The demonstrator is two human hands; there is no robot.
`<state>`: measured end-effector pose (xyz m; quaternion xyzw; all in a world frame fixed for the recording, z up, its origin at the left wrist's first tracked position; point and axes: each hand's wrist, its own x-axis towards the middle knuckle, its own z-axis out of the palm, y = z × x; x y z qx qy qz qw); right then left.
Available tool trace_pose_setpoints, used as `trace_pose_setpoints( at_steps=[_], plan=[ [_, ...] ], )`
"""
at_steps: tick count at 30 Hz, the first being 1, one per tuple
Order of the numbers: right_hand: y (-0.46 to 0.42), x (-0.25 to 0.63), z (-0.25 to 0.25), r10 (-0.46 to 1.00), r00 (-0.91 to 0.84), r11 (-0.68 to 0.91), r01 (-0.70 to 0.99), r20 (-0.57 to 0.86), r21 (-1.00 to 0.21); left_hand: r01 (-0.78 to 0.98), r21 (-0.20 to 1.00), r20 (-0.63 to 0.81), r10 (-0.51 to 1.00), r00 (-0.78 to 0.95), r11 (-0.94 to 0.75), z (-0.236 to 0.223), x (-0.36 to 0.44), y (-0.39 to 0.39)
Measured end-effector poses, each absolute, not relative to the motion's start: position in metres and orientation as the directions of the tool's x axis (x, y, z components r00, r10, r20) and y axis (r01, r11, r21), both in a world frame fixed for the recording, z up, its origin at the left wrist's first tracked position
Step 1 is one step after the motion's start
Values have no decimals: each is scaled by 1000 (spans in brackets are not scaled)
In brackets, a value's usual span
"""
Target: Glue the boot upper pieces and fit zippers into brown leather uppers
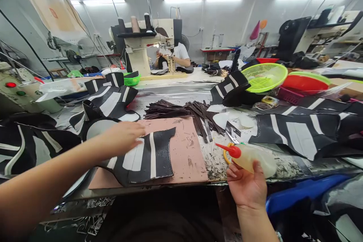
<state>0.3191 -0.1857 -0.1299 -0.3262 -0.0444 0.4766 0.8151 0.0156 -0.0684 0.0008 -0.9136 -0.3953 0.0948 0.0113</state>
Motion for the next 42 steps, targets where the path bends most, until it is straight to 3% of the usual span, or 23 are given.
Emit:
trace_pose_setpoints(
  at_steps=[3,8,11,14,19,32,42],
  plan=[
    [-168,307,-128,800,574,324,-656,-173,-681,609,-195,-340,635,693,-769,-34,64,-71],
    [-136,279,-124,768,640,322,-357,21,-877,606,-287,-438,664,605,-742,-70,77,-74],
    [-119,262,-122,774,625,220,-113,103,-969,563,-351,-523,655,546,-748,-72,77,-77],
    [-104,249,-121,774,613,121,100,157,-988,535,-372,-573,641,510,-759,-69,80,-79],
    [-87,241,-129,774,594,50,288,219,-956,514,-362,-604,616,506,-777,-69,83,-77],
    [-84,242,-141,772,583,52,337,252,-940,544,-291,-540,604,585,-787,-77,75,-72],
    [-91,245,-139,841,488,101,282,233,-954,520,-320,-530,605,594,-792,-83,70,-72]
  ],
)
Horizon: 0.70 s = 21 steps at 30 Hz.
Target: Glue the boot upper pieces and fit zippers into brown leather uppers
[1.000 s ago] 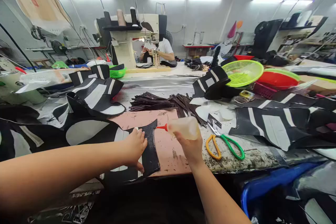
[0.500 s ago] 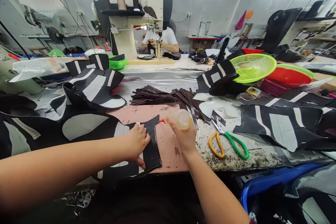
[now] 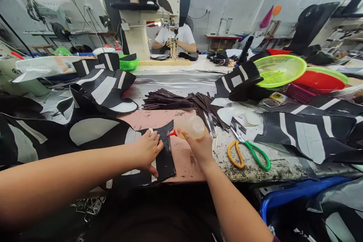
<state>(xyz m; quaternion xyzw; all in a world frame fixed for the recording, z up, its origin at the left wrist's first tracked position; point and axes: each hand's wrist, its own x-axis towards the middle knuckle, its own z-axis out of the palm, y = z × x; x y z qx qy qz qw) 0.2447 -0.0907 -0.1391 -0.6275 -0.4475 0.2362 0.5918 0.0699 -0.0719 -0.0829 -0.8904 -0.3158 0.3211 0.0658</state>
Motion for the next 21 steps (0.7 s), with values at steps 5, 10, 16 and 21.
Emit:
trace_pose_setpoints(
  at_steps=[5,10,16,21],
  plan=[
    [-103,250,-136,859,462,116,242,220,-963,541,-299,-533,608,588,-786,-82,71,-73],
    [-117,261,-137,872,441,97,273,215,-957,540,-302,-523,610,595,-786,-83,71,-72],
    [-137,268,-138,888,401,100,307,224,-946,525,-325,-511,613,602,-787,-86,71,-71],
    [-156,269,-132,870,441,84,312,223,-946,528,-316,-493,612,619,-788,-86,71,-71]
  ],
)
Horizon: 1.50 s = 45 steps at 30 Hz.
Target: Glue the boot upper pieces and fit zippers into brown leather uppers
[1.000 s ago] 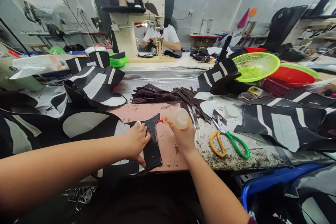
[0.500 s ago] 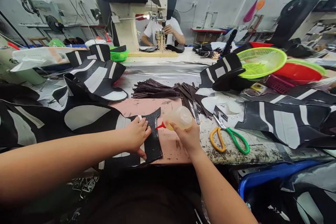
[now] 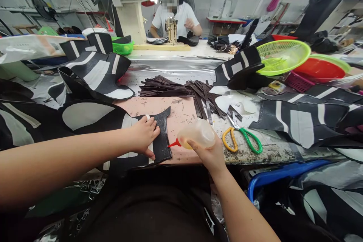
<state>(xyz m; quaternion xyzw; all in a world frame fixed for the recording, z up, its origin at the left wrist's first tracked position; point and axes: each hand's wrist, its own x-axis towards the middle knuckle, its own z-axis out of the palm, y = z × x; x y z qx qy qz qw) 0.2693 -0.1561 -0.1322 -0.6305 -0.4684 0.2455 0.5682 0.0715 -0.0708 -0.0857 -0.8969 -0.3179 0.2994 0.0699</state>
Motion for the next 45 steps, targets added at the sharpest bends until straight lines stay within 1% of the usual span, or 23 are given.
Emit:
trace_pose_setpoints(
  at_steps=[6,10,16,19,23,25,30,35,40,45],
  plan=[
    [-179,280,-134,876,436,54,334,205,-941,560,-293,-481,625,615,-775,-88,72,-70],
    [-193,285,-140,860,473,49,298,192,-953,550,-294,-470,620,629,-781,-90,70,-69],
    [-203,289,-151,841,508,69,241,187,-968,530,-314,-489,612,621,-788,-89,70,-69],
    [-203,286,-149,832,530,53,216,163,-975,536,-319,-486,620,615,-782,-90,70,-69],
    [-200,279,-144,845,513,52,206,153,-977,522,-331,-492,616,616,-786,-89,70,-69],
    [-198,278,-147,845,504,62,235,176,-970,522,-326,-487,613,622,-788,-89,70,-70],
    [-180,282,-163,842,460,108,368,282,-924,559,-289,-483,623,616,-777,-88,70,-69],
    [-151,279,-169,846,398,147,465,355,-873,543,-297,-491,613,618,-785,-87,69,-70],
    [-126,269,-157,869,349,152,483,350,-862,549,-288,-497,613,615,-784,-88,67,-71],
    [-105,261,-143,881,323,160,483,345,-861,593,-225,-432,625,650,-773,-91,65,-71]
  ],
)
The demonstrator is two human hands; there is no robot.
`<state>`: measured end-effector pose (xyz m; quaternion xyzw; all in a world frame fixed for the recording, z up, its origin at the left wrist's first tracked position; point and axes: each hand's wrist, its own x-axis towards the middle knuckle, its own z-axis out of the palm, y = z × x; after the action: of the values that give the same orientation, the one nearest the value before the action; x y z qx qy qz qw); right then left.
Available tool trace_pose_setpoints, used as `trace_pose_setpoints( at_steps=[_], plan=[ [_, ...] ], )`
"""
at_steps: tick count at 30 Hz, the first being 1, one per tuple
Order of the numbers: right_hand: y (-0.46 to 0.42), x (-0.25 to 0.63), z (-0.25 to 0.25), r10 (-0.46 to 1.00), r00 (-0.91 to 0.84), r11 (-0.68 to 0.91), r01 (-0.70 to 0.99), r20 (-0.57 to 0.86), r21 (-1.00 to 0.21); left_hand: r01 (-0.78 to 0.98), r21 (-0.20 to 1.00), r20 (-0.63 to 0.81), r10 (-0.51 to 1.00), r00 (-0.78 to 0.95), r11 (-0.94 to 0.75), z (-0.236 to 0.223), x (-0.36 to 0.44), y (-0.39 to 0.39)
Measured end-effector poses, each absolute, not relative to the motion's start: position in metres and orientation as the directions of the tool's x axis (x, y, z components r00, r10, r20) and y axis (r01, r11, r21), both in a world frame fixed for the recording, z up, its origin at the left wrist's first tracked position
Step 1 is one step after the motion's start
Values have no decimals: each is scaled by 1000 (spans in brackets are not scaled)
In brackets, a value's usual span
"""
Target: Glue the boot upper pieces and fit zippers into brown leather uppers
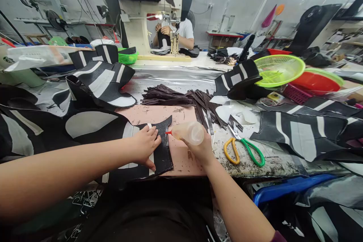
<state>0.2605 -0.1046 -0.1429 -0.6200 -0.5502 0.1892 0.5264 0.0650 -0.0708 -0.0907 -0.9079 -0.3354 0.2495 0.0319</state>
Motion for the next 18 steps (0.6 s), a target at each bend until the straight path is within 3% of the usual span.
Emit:
trace_pose_setpoints(
  at_steps=[8,14,18],
  plan=[
    [-81,265,-159,818,326,163,658,474,-735,598,-195,-436,615,657,-777,-85,65,-73],
    [-93,287,-153,728,35,375,815,685,-441,534,-272,-485,594,642,-800,-82,62,-72],
    [-111,320,-127,653,-89,344,920,752,-190,526,-218,-409,566,716,-822,-82,52,-59]
  ],
)
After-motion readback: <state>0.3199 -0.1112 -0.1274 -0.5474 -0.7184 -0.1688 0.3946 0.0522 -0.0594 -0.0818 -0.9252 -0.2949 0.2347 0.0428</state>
